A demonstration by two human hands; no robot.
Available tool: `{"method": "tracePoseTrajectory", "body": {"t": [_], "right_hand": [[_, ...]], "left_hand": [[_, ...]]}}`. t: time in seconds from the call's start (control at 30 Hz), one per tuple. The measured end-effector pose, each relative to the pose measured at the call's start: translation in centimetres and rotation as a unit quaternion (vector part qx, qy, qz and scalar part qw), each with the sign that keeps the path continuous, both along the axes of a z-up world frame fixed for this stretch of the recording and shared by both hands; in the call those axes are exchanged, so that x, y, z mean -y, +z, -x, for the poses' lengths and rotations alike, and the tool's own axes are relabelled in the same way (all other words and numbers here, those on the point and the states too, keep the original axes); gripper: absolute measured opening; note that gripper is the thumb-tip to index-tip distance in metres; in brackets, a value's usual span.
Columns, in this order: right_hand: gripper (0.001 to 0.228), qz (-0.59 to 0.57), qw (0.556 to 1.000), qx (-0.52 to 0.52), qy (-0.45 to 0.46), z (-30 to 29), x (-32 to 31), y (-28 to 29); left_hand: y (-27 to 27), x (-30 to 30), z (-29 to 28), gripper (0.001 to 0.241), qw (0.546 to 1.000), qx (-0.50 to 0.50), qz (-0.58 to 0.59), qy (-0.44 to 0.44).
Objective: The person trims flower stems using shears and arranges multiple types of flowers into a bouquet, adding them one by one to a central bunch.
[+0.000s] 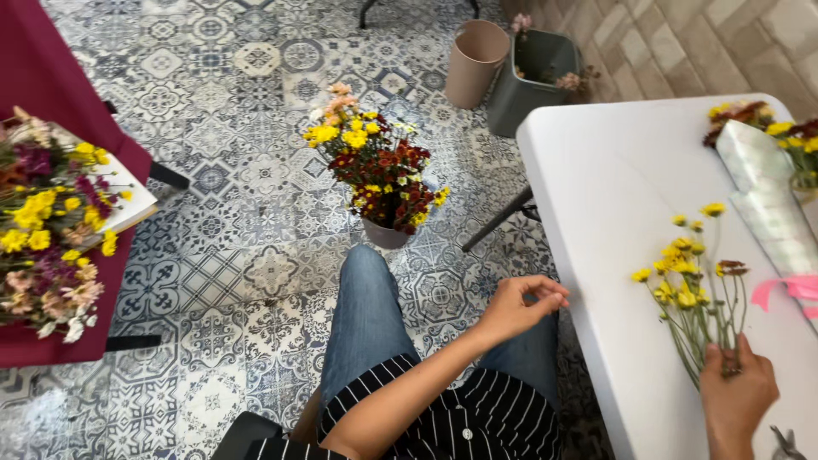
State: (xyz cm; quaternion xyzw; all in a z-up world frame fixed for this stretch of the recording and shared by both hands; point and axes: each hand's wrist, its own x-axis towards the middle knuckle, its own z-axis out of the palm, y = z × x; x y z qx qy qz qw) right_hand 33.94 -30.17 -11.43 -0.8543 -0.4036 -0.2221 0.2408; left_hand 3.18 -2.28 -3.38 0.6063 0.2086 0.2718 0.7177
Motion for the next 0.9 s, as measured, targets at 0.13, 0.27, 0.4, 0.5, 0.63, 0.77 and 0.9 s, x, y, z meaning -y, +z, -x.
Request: {"method": "tracePoseTrajectory", "body": {"t": [0.13, 0.27, 0.4, 0.5, 0.63, 0.77, 0.9], "right_hand": [[0.056, 0.059, 0.991, -0.104, -0.057, -1.0, 1.1, 0.0], [0.055, 0.068, 0.991, -0.096, -0.063, -0.1, 0.9, -0.1], [0.052, 0.036, 0.995, -0.067, -0.061, 3.0, -0.9, 1.8], [0.051, 0.016, 0.996, -0.075, -0.055, 5.6, -2.0, 4.0], [0.052, 0.012, 0.995, -0.081, -0.056, 7.6, -3.2, 6.1], [0.053, 0.015, 0.996, -0.069, -0.049, 8.2, -3.7, 7.0], [0.053, 0.011, 0.997, -0.059, -0.045, 8.2, -4.0, 7.3]], "left_hand": [[0.2, 0.1, 0.3, 0.014, 1.000, -0.024, -0.015, 0.000], [1.2, -0.6, 0.9, 0.016, 1.000, -0.011, -0.009, 0.014], [2.3, -1.3, 1.1, 0.014, 0.999, -0.014, -0.037, -0.002], [4.3, -1.4, 1.6, 0.016, 0.998, -0.038, -0.048, -0.016], [4.1, -1.7, 1.1, 0.018, 0.995, -0.007, -0.097, -0.006], [4.9, -1.8, 1.1, 0.020, 0.995, 0.016, -0.100, 0.006], [5.1, -1.9, 0.8, 0.022, 0.994, 0.004, -0.112, 0.014]]}}
